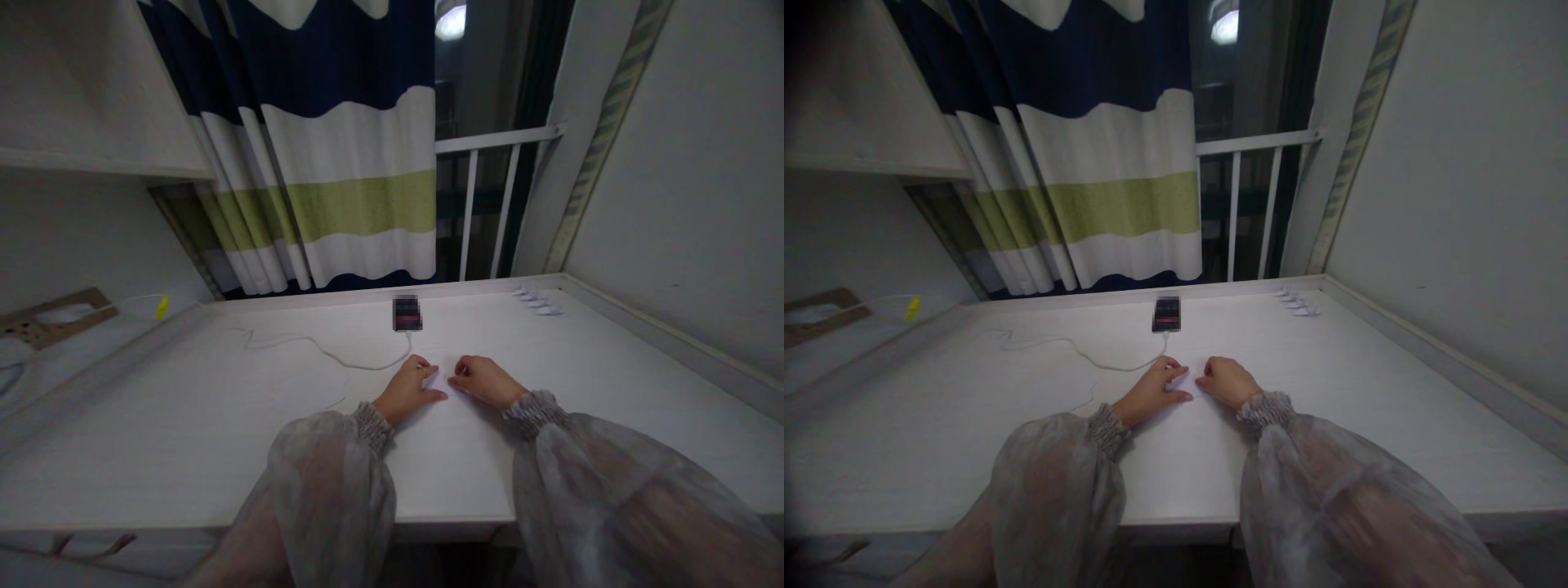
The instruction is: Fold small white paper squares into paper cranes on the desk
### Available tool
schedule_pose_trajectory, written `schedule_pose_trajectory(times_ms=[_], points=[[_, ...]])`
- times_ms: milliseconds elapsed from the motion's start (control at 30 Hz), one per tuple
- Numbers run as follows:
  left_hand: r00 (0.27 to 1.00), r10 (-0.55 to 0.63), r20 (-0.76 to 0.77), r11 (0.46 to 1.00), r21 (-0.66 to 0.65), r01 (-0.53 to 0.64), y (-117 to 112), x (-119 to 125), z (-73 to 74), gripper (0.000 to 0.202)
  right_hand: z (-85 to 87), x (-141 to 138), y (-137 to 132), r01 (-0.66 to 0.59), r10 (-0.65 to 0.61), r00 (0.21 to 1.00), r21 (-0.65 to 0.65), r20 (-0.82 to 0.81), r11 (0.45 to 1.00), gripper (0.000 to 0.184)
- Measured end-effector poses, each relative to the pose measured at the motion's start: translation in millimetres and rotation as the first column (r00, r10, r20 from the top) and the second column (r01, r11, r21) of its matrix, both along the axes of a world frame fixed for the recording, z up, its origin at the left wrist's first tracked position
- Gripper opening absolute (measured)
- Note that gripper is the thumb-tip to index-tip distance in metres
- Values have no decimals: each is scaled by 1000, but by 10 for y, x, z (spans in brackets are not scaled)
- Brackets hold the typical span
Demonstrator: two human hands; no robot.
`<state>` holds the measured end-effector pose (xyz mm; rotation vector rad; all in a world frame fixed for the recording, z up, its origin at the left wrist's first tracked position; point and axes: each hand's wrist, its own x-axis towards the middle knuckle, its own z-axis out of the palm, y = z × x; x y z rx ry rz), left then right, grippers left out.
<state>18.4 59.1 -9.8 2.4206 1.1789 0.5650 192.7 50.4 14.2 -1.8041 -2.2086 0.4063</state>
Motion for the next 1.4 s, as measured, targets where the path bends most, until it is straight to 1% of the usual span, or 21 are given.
schedule_pose_trajectory(times_ms=[133,233,433,500,567,600,667,700,733,767,833,867,900,933,967,1000,1067,1133,1233,1333,1400], points=[[1000,11,13,1000,-24,-11,9,9,1,48,-32,-69,-24,11,-11,1000,-23,13,1000,22],[998,37,51,998,-50,-34,9,19,6,47,-43,-93,-53,4,-4,1000,-19,-2,1000,22],[974,71,216,992,-116,-46,-21,41,7,48,-6,-103,-69,5,-8,995,-32,-104,999,19],[954,73,290,983,-184,-20,-24,50,-8,48,11,-106,-68,-16,9,985,-40,-171,999,20],[909,81,409,951,-304,52,-16,63,-24,45,22,-112,-64,-57,43,968,-50,-245,997,15],[871,99,481,928,-360,94,-9,70,-29,43,24,-117,-61,-79,61,960,-55,-273,995,11],[763,164,626,889,-429,161,5,83,-26,41,27,-127,-52,-102,75,925,-55,-373,993,10],[698,200,688,876,-445,188,12,88,-18,41,27,-132,-48,-102,72,884,-41,-461,994,12],[631,234,739,865,-454,211,16,92,-6,41,28,-136,-44,-95,68,819,-18,-570,995,14],[565,269,780,858,-461,228,20,94,8,42,29,-141,-41,-82,66,725,9,-686,997,17],[448,340,827,847,-476,236,26,94,40,43,27,-155,-37,-53,67,493,47,-867,998,22],[399,374,837,845,-485,225,28,92,56,44,21,-164,-37,-47,65,397,50,-915,998,25],[355,402,844,846,-491,207,31,90,69,44,12,-178,-36,-51,53,322,39,-945,998,27],[315,426,848,848,-495,188,32,88,79,43,-2,-195,-35,-61,36,268,20,-963,998,28],[281,444,851,850,-499,170,34,86,87,42,-19,-216,-34,-78,21,240,2,-971,997,28],[254,458,852,850,-503,154,35,85,92,41,-39,-241,-30,-97,14,233,-9,-972,995,28],[213,477,853,848,-510,142,38,87,92,41,-82,-299,-18,-116,19,258,-11,-966,993,28],[206,480,853,850,-510,132,45,91,83,40,-122,-360,5,-110,37,296,5,-954,994,27],[231,466,854,862,-497,99,69,94,60,39,-164,-442,55,-67,38,351,15,-936,998,29],[255,431,865,886,-460,62,100,84,43,41,-189,-489,110,-38,36,374,23,-927,999,28],[303,383,872,920,-390,-43,107,75,44,40,-206,-496,143,-23,44,396,39,-917,999,26]])
